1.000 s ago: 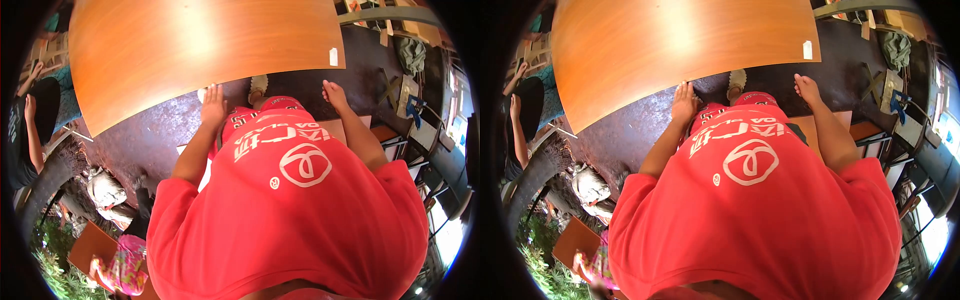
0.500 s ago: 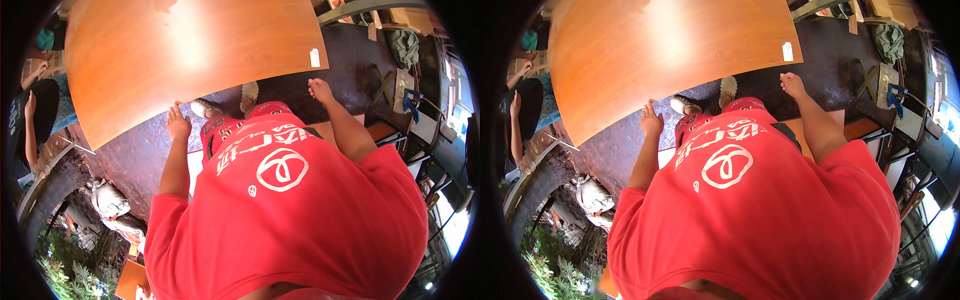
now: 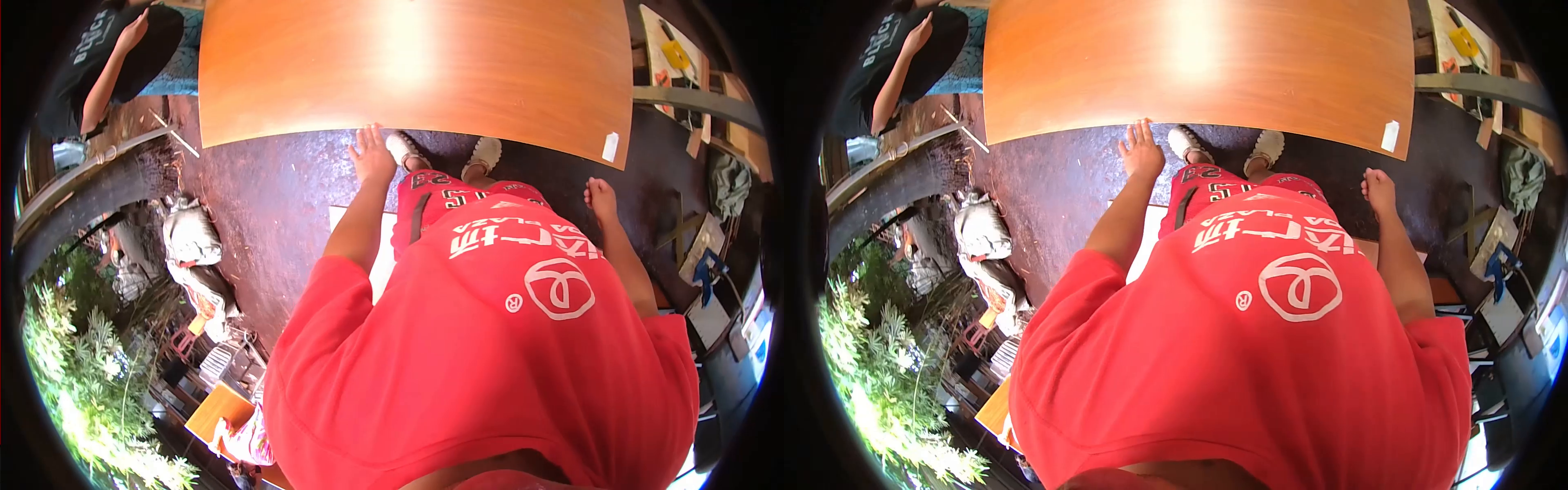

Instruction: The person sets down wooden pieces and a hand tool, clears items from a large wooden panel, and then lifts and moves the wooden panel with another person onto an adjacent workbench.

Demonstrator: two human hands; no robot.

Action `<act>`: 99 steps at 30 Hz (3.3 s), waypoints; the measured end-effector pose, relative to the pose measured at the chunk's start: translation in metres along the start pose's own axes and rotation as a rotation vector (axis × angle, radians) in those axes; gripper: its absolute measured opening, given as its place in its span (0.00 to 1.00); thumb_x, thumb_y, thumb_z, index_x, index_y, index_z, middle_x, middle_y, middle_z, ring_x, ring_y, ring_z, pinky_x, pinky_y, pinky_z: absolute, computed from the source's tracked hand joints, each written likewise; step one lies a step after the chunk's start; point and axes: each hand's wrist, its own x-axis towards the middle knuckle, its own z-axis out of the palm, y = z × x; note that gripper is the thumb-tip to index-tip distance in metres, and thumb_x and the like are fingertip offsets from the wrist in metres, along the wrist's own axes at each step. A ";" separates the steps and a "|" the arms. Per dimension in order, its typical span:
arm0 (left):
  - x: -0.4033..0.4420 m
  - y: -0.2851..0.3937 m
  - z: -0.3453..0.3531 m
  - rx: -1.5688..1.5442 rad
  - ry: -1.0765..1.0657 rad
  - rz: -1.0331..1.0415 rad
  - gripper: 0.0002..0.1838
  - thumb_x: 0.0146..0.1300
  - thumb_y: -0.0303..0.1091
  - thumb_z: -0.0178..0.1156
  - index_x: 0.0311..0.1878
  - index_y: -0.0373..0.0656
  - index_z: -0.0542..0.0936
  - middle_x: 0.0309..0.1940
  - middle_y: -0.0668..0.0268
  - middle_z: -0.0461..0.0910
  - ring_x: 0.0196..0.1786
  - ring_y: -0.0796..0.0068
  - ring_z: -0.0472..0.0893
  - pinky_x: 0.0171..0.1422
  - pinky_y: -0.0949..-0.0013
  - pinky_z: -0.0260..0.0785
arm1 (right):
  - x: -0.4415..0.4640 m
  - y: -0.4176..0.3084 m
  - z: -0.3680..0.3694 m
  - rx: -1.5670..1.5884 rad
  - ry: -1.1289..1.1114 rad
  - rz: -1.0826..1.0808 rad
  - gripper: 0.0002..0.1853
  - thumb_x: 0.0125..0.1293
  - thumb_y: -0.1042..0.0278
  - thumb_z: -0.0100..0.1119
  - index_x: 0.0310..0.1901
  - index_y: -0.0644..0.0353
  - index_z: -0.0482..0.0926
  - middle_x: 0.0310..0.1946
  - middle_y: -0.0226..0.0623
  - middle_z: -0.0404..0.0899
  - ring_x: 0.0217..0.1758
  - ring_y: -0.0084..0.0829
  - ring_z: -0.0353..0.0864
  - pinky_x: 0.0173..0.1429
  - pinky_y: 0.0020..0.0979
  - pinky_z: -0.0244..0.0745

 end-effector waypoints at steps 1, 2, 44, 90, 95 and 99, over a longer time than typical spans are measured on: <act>-0.001 0.003 -0.005 -0.027 -0.014 -0.008 0.36 0.64 0.40 0.47 0.73 0.42 0.47 0.73 0.62 0.49 0.76 0.60 0.45 0.73 0.44 0.41 | -0.001 0.000 -0.001 -0.024 0.014 0.013 0.14 0.70 0.55 0.49 0.32 0.56 0.74 0.20 0.24 0.71 0.20 0.16 0.68 0.24 0.20 0.63; -0.001 0.006 -0.008 -0.029 -0.016 -0.021 0.36 0.64 0.40 0.47 0.73 0.42 0.47 0.73 0.62 0.49 0.76 0.60 0.45 0.73 0.44 0.41 | 0.000 -0.001 -0.003 -0.030 0.005 0.007 0.14 0.70 0.55 0.49 0.32 0.56 0.74 0.20 0.24 0.71 0.20 0.16 0.68 0.24 0.20 0.63; 0.120 -0.204 0.095 -2.160 -0.140 -0.484 0.17 0.57 0.45 0.66 0.41 0.42 0.79 0.33 0.64 0.82 0.29 0.76 0.80 0.32 0.74 0.73 | -0.040 -0.170 0.196 -0.321 -0.008 -0.308 0.18 0.65 0.58 0.58 0.20 0.55 0.68 0.12 0.26 0.68 0.14 0.18 0.66 0.19 0.23 0.60; 0.109 -0.158 0.076 -2.472 0.019 -0.768 0.12 0.64 0.39 0.60 0.47 0.46 0.74 0.44 0.68 0.79 0.47 0.71 0.79 0.55 0.64 0.70 | -0.045 -0.152 0.142 -0.157 0.081 -0.293 0.12 0.56 0.69 0.67 0.20 0.57 0.74 0.15 0.24 0.69 0.15 0.16 0.63 0.19 0.22 0.56; 0.089 -0.095 0.052 -2.395 -0.163 -0.707 0.10 0.64 0.36 0.60 0.47 0.49 0.74 0.44 0.70 0.79 0.46 0.72 0.79 0.55 0.64 0.71 | -0.021 -0.136 0.096 -0.142 0.105 -0.284 0.10 0.59 0.66 0.62 0.24 0.61 0.78 0.17 0.24 0.72 0.22 0.16 0.68 0.26 0.22 0.62; 0.084 -0.055 0.056 -2.431 -0.185 -0.717 0.16 0.64 0.37 0.59 0.54 0.52 0.72 0.47 0.68 0.78 0.50 0.69 0.78 0.58 0.61 0.72 | 0.015 -0.104 0.053 -0.226 0.207 -0.235 0.10 0.61 0.65 0.60 0.29 0.63 0.80 0.20 0.29 0.76 0.23 0.23 0.74 0.30 0.27 0.68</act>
